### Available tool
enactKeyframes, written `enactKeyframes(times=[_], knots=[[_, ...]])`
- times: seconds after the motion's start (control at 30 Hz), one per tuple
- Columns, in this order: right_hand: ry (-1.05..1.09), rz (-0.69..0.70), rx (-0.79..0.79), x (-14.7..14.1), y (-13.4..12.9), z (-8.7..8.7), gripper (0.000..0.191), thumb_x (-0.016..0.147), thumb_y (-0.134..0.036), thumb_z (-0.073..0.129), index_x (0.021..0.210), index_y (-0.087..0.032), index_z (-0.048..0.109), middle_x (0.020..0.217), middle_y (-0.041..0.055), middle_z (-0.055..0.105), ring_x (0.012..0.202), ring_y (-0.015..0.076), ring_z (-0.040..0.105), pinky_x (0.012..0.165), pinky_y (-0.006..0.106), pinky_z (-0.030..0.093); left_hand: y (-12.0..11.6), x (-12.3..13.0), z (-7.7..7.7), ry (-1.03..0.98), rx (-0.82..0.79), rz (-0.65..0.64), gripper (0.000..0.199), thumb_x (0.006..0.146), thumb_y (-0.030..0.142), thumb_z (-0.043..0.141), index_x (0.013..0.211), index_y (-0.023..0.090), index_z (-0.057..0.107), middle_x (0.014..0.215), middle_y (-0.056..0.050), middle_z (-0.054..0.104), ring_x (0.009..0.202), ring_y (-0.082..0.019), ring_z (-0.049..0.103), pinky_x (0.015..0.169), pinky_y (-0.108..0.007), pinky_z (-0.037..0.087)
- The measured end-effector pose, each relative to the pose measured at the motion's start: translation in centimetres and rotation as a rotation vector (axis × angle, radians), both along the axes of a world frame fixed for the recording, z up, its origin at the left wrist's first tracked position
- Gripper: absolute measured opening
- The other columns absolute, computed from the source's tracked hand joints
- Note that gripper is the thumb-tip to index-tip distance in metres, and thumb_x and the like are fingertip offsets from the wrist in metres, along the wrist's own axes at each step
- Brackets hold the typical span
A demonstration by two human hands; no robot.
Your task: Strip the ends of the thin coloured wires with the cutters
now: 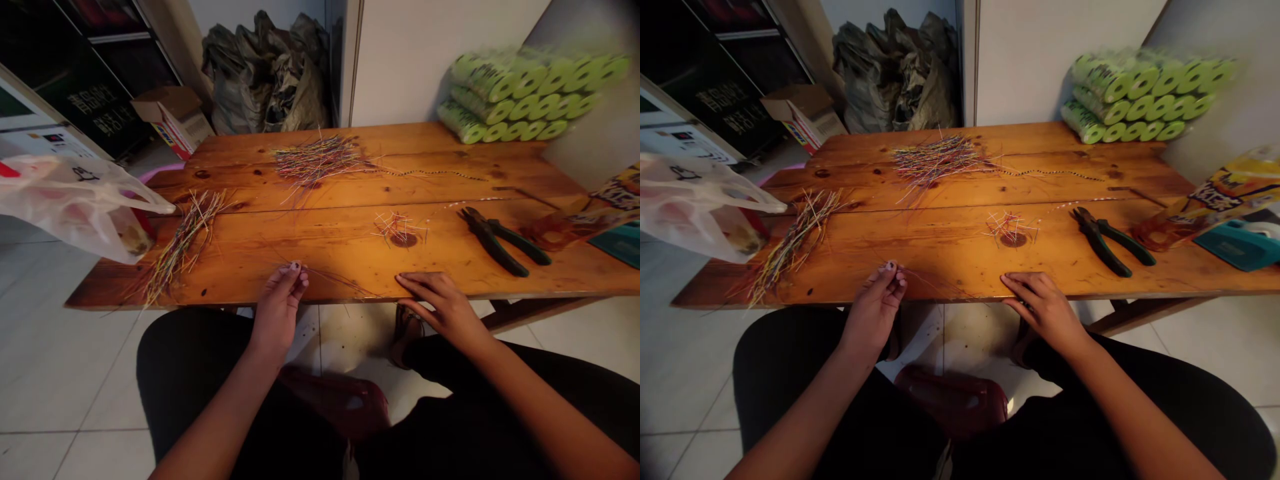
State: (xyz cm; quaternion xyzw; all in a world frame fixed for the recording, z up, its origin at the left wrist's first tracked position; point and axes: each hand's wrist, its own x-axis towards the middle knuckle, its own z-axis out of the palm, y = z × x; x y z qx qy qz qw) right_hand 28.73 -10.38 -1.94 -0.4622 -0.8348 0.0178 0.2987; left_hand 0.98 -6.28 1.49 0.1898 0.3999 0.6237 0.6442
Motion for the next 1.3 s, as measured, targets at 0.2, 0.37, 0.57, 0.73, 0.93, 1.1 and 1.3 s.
enactKeyframes(times=[0.2, 0.37, 0.57, 0.73, 0.93, 1.1, 1.3], knots=[[0.093, 0.045, 0.014, 0.0, -0.3, -0.1, 0.039, 0.083, -0.013, 0.062, 0.121, -0.022, 0.059, 0.102, 0.0084, 0.066, 0.095, 0.0229, 0.058, 0.082, 0.040, 0.050, 0.0, 0.0, 0.1, 0.019, -0.004, 0.004, 0.012, 0.064, 0.019, 0.076, 0.070, 0.014, 0.066, 0.073, 0.002, 0.063, 0.065, -0.004, 0.058, 0.062, -0.015, 0.048], [0.205, 0.061, 0.018, 0.0, -0.7, 0.1, 0.029, 0.083, -0.008, 0.059, 0.108, -0.022, 0.065, 0.098, 0.0063, 0.069, 0.092, 0.0208, 0.063, 0.079, 0.037, 0.051, 0.0, 0.0, 0.1, 0.022, 0.002, -0.012, 0.013, 0.063, 0.019, 0.076, 0.068, 0.014, 0.065, 0.072, 0.002, 0.063, 0.065, -0.004, 0.058, 0.062, -0.015, 0.048], [0.497, -0.263, -0.041, -1.2, 0.4, 1.7, 0.008, 0.083, -0.023, 0.062, 0.080, -0.023, 0.069, 0.082, 0.0028, 0.069, 0.081, 0.0188, 0.064, 0.075, 0.034, 0.052, -1.0, 1.2, 0.6, 0.095, 0.028, -0.217, 0.012, 0.060, 0.020, 0.077, 0.062, 0.016, 0.065, 0.067, 0.001, 0.065, 0.059, -0.006, 0.058, 0.060, -0.017, 0.047], [0.566, -0.069, -0.238, -4.7, 1.1, 3.8, 0.011, 0.082, -0.029, 0.063, 0.076, -0.023, 0.069, 0.079, 0.0030, 0.069, 0.076, 0.0180, 0.065, 0.071, 0.032, 0.052, -2.4, 2.6, 0.9, 0.298, 0.079, -0.417, 0.009, 0.060, 0.021, 0.076, 0.062, 0.018, 0.068, 0.066, -0.001, 0.067, 0.065, -0.011, 0.060, 0.069, -0.025, 0.047], [0.660, 0.079, -0.588, -7.8, 1.3, 4.2, 0.016, 0.081, -0.034, 0.063, 0.074, -0.020, 0.068, 0.074, 0.0029, 0.066, 0.069, 0.0155, 0.061, 0.066, 0.029, 0.049, -2.4, 2.8, 0.2, 0.422, 0.199, -0.407, 0.005, 0.065, 0.022, 0.073, 0.064, 0.020, 0.069, 0.071, -0.001, 0.067, 0.074, -0.014, 0.061, 0.077, -0.028, 0.045], [0.974, 0.046, -0.981, -8.7, 1.4, 3.9, 0.023, 0.079, -0.037, 0.063, 0.068, -0.017, 0.064, 0.064, -0.0004, 0.061, 0.062, 0.0115, 0.057, 0.066, 0.026, 0.047, -2.1, 2.9, -0.1, 0.413, 0.142, -0.356, 0.005, 0.064, 0.021, 0.073, 0.063, 0.020, 0.068, 0.068, 0.000, 0.067, 0.069, -0.013, 0.061, 0.072, -0.027, 0.047], [1.178, 0.024, -1.145, -9.6, 1.1, 3.8, 0.022, 0.067, -0.032, 0.075, 0.078, -0.017, 0.064, 0.069, -0.0020, 0.061, 0.057, 0.0086, 0.055, 0.059, 0.023, 0.045, -2.3, 3.3, -0.4, 0.407, 0.121, -0.286, 0.007, 0.065, 0.020, 0.072, 0.063, 0.019, 0.066, 0.067, 0.002, 0.065, 0.070, -0.011, 0.059, 0.072, -0.023, 0.046]])
